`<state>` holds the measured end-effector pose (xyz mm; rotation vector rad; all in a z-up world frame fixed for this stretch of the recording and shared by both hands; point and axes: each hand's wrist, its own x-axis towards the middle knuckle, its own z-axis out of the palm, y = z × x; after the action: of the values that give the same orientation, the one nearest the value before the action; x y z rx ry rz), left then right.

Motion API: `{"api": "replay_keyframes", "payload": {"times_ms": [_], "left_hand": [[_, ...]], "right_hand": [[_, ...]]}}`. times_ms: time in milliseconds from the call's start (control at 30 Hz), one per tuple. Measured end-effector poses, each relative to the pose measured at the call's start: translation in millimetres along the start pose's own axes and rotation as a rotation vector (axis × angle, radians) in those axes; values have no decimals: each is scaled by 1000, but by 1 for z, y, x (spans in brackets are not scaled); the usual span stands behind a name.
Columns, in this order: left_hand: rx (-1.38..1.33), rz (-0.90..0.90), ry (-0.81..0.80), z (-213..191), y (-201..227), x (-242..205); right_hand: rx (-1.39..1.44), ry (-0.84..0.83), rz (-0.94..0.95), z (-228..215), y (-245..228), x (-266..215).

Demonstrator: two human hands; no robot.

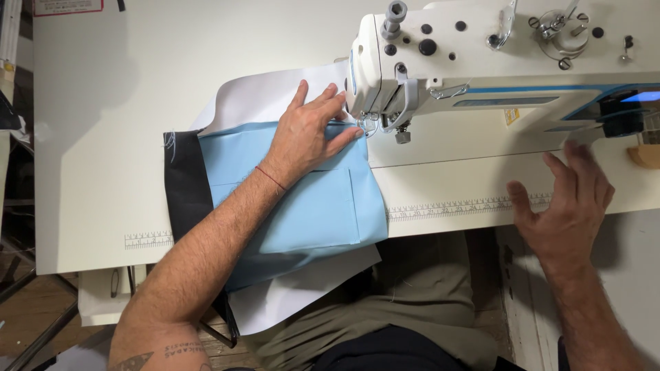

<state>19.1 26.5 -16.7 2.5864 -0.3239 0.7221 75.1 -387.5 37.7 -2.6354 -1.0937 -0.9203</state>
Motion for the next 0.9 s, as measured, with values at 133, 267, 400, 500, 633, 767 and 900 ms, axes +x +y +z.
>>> {"api": "replay_keyframes", "payload": {"times_ms": [133,267,400,500,633,767,900], "left_hand": [[-12,-15,-17,-8,8,2],[-26,-9,-33,-13,11,5],[-18,-3,-36,-11,10,3],[-4,0,-27,-11,9,5],[-90,-133,3,-7,15,7],[-64,-105,35,4,4,0],[-36,-129,31,8,1,-3]], "right_hand": [[-35,-80,-6,17,6,-23],[-23,-141,42,16,3,-20],[-24,31,3,-2,-18,-1],[440,6,46,-12,-70,6],[774,-163,254,9,-147,11],[721,-216,227,14,-180,12],[750,-291,335,5,-184,6]]}}
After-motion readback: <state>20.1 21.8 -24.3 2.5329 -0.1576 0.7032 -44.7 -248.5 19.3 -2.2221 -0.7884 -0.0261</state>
